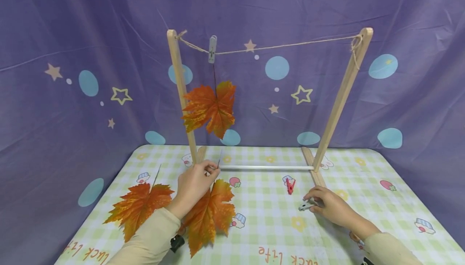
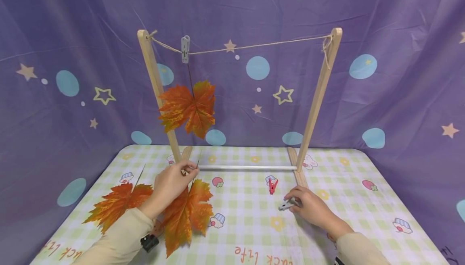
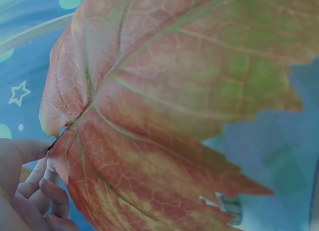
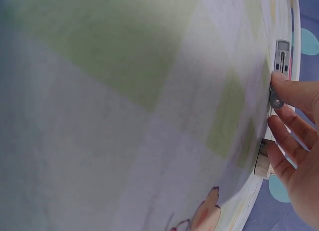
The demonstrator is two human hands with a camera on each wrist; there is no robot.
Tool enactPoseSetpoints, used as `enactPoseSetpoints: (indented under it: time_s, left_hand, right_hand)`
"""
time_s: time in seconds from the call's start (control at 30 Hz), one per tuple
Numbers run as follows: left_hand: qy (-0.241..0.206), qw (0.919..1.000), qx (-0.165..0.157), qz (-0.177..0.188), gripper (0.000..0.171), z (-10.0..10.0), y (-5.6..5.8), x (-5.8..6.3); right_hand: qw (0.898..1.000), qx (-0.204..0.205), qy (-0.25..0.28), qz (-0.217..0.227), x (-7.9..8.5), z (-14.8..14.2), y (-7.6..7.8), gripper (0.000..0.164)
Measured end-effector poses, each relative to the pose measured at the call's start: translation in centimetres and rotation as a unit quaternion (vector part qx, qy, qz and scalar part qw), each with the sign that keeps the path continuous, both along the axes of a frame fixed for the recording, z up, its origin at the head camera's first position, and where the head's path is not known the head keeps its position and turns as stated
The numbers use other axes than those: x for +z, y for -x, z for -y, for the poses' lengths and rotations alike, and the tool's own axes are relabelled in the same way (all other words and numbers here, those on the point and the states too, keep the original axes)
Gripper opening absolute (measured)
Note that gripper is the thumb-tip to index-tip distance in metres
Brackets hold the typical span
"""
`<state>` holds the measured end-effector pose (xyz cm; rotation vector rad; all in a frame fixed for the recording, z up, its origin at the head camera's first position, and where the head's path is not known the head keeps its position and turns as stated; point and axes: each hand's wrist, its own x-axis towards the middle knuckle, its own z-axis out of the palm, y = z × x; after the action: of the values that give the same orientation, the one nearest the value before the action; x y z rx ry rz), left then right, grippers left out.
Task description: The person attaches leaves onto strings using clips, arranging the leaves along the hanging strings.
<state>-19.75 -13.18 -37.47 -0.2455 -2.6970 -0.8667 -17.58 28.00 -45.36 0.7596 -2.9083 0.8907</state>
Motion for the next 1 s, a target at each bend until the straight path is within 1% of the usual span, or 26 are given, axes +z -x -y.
enactPoseSetpoints:
  time_s: [0.17, 0.47, 0.63, 0.8, 1.0]
  left_hand:
    - [-0.003, 0.9998, -0.008, -0.018, 0.013, -0.6, 0.0, 0.7]
    - [-0.013, 0.9984, -0.021, -0.05, 0.014, -1.9, -0.2, 2.6]
    - [-0.018, 0.9974, -0.028, -0.064, 0.015, -2.6, -0.5, 3.8]
    - [-0.02, 0.9959, -0.033, -0.082, 0.012, -3.3, -0.8, 4.8]
    - [-0.02, 0.9929, -0.046, -0.108, 0.013, -3.9, -0.5, 5.9]
  right_hand:
    - [1.0, 0.002, 0.0, -0.004, 0.0, 0.0, 0.0, 0.028]
    - [1.0, 0.001, 0.0, -0.009, -0.1, 0.0, 0.0, 0.028]
    - [1.0, 0.003, -0.001, -0.01, 0.0, 0.1, 0.0, 0.028]
    - [1.0, 0.001, -0.003, -0.012, 0.0, 0.1, 0.0, 0.029]
    - [1.0, -0.001, -0.008, -0.014, 0.0, 0.2, 0.1, 0.028]
